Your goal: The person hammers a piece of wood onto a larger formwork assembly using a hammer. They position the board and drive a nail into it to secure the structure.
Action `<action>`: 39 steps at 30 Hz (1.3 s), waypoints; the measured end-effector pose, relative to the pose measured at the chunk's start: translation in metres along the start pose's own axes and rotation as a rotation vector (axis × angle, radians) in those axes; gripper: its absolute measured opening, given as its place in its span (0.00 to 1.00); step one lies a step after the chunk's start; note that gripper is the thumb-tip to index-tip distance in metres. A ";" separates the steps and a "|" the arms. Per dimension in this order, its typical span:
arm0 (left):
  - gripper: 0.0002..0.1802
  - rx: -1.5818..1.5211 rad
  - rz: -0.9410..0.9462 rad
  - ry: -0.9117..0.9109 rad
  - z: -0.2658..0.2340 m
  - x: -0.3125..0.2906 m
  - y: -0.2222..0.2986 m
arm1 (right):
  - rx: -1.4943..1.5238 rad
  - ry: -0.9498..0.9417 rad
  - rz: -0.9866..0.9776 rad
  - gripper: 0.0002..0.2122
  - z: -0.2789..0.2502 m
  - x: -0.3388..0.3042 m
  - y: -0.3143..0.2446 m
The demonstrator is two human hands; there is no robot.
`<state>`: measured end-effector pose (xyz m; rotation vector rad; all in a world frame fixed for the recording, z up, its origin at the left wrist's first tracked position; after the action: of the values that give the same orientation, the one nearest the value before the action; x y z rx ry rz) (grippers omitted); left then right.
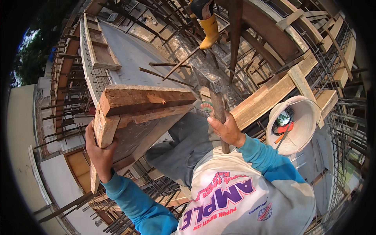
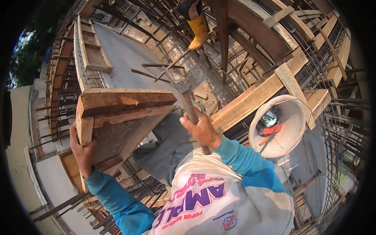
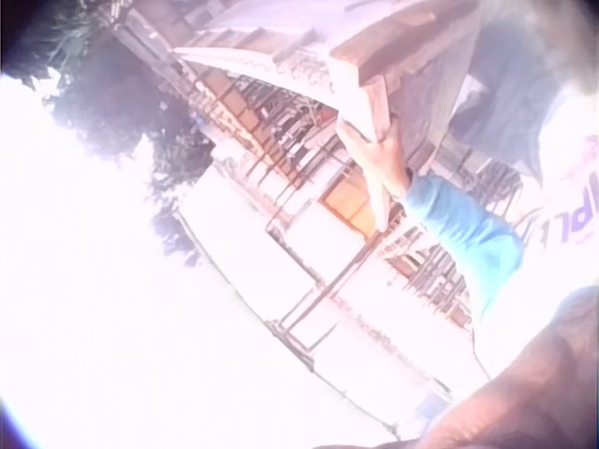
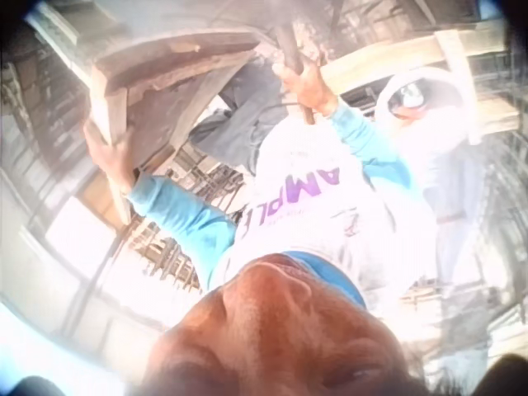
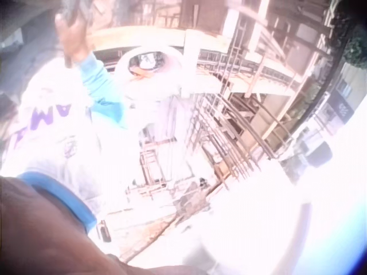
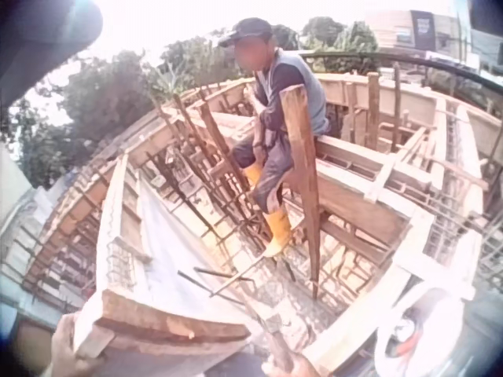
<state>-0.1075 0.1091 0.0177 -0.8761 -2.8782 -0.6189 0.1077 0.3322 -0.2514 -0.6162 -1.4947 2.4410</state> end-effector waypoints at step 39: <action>0.39 0.071 0.103 0.103 -0.007 -0.008 0.007 | -0.073 -0.202 0.133 0.10 0.085 -0.021 -0.047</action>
<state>-0.0978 0.1073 0.0250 -0.9458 -2.7259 -0.5325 0.0862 0.2778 -0.1714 -0.5102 -1.6750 2.6277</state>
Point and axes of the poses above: each hand's wrist, its own x-axis towards the middle knuckle, its own z-axis out of the palm, y = z × x, the point moved 10 cm from there along x, towards the middle knuckle, and after that the axes turned 2 degrees about -x, right-handed, at the moved point
